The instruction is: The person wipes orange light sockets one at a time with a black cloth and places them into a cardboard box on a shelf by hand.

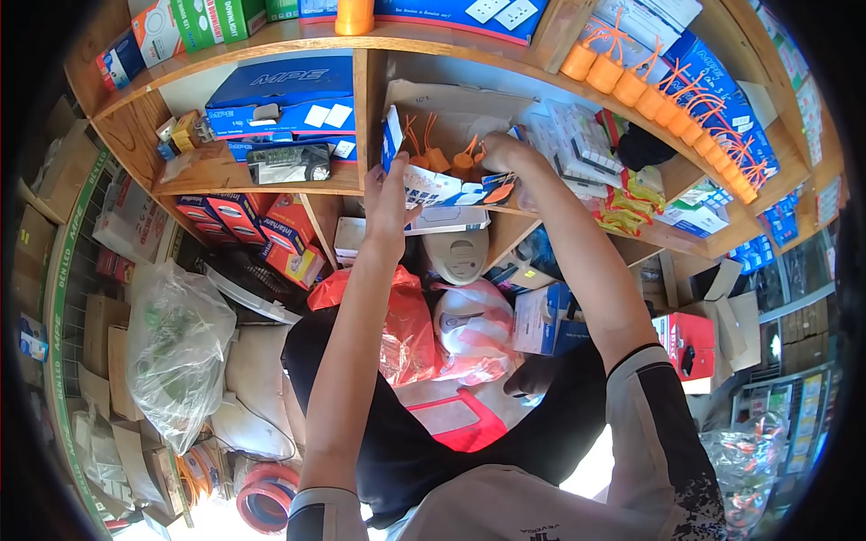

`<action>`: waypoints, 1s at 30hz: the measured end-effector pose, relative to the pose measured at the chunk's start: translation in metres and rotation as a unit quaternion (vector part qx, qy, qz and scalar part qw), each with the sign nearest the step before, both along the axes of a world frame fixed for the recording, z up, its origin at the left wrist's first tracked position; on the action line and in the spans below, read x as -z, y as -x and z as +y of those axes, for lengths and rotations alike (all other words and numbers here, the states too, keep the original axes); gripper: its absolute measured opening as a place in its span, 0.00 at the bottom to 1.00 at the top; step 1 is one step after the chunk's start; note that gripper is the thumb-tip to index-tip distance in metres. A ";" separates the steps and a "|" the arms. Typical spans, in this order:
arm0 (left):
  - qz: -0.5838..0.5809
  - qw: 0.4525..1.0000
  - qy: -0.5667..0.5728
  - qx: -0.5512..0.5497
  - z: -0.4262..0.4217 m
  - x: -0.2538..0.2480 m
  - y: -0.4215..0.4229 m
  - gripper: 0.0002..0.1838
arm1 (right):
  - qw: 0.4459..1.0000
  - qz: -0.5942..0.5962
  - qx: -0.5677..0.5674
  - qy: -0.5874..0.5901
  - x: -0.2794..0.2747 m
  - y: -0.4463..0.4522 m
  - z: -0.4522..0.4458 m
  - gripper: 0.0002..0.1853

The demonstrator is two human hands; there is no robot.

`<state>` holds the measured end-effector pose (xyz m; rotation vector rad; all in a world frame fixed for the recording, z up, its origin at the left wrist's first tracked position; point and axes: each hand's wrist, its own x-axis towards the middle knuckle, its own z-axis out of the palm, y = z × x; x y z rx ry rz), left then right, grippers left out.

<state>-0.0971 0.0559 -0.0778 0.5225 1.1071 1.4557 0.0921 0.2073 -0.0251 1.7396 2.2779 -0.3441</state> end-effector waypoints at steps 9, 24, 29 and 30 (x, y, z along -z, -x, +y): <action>0.068 0.995 0.067 -0.022 -0.016 -0.007 -0.019 0.44 | 0.986 0.029 -0.094 -0.136 -0.031 0.018 -0.037 0.18; 0.017 0.999 0.050 -0.013 -0.008 -0.008 -0.015 0.36 | 0.984 0.076 -0.015 -0.164 -0.008 0.073 0.000 0.20; -0.023 0.999 0.032 -0.034 -0.004 -0.008 -0.014 0.37 | 0.981 0.122 -0.050 -0.139 -0.025 0.056 -0.012 0.20; -0.043 0.998 0.014 -0.050 -0.002 -0.008 -0.014 0.33 | 0.980 0.118 -0.070 -0.147 -0.027 0.053 -0.021 0.20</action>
